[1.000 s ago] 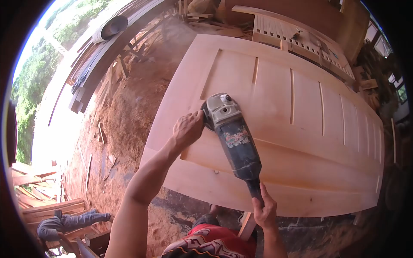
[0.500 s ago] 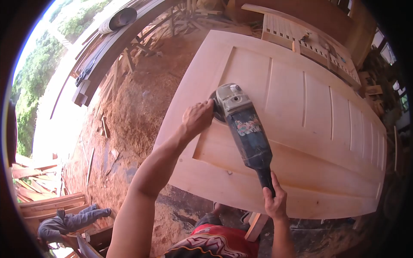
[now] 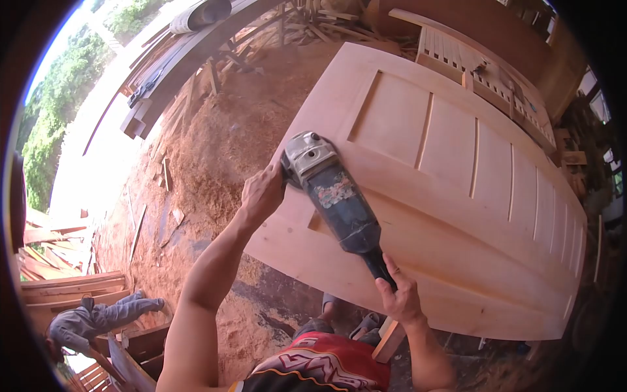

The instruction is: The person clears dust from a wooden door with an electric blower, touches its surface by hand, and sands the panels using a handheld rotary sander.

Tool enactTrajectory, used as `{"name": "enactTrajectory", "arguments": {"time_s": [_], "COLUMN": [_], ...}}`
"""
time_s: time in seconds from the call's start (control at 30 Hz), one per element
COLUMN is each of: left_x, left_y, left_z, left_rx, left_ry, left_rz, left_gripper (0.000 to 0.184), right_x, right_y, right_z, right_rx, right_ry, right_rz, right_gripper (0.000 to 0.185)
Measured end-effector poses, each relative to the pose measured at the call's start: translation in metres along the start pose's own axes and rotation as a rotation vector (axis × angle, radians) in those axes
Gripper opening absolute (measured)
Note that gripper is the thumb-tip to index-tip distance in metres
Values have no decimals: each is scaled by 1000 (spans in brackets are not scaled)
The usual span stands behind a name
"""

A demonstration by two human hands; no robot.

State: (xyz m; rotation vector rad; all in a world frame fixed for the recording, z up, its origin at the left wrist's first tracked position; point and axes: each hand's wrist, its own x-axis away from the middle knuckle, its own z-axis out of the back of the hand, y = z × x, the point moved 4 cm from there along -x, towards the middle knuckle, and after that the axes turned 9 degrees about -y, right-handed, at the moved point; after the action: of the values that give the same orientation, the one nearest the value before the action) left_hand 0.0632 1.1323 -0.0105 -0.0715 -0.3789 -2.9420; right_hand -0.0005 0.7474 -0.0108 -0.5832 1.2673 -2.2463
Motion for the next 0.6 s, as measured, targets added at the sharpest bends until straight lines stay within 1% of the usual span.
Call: {"name": "enactTrajectory", "arguments": {"time_s": [0.03,0.1,0.13,0.17,0.23,0.3,0.37,0.4,0.47,0.57,0.6], "left_x": [24,69,87,96,102,87,59,45,20,-14,-21], "left_y": [-2,-9,-17,-24,-30,-35,-23,-14,3,30,39], "left_z": [1,1,-3,-3,1,-1,7,8,0,-12,-16], "left_rx": [-5,-7,-9,-9,-4,-16,-50,-50,-31,-23,-23], "left_ry": [30,34,5,-26,-13,-21,-42,-70,-59,-60,-66], "left_rz": [13,122,144,167,156,156,131,125,47,-42,-66], "left_gripper": [14,14,16,17,20,22,23,23,23,22,22], "right_x": [10,27,32,34,36,27,18,15,14,18,20], "right_y": [-6,-22,-25,-23,-21,-23,-24,-21,-8,1,1], "right_z": [-3,-9,-15,-22,-34,-30,-22,-17,-3,18,24], "right_rx": [17,123,174,135,65,83,147,108,37,50,39], "right_ry": [-20,-66,-50,-59,-105,-72,-23,-6,20,92,94], "right_rz": [0,91,200,189,173,147,125,106,66,74,39], "right_gripper": [52,53,53,52,52,52,52,52,52,53,53]}}
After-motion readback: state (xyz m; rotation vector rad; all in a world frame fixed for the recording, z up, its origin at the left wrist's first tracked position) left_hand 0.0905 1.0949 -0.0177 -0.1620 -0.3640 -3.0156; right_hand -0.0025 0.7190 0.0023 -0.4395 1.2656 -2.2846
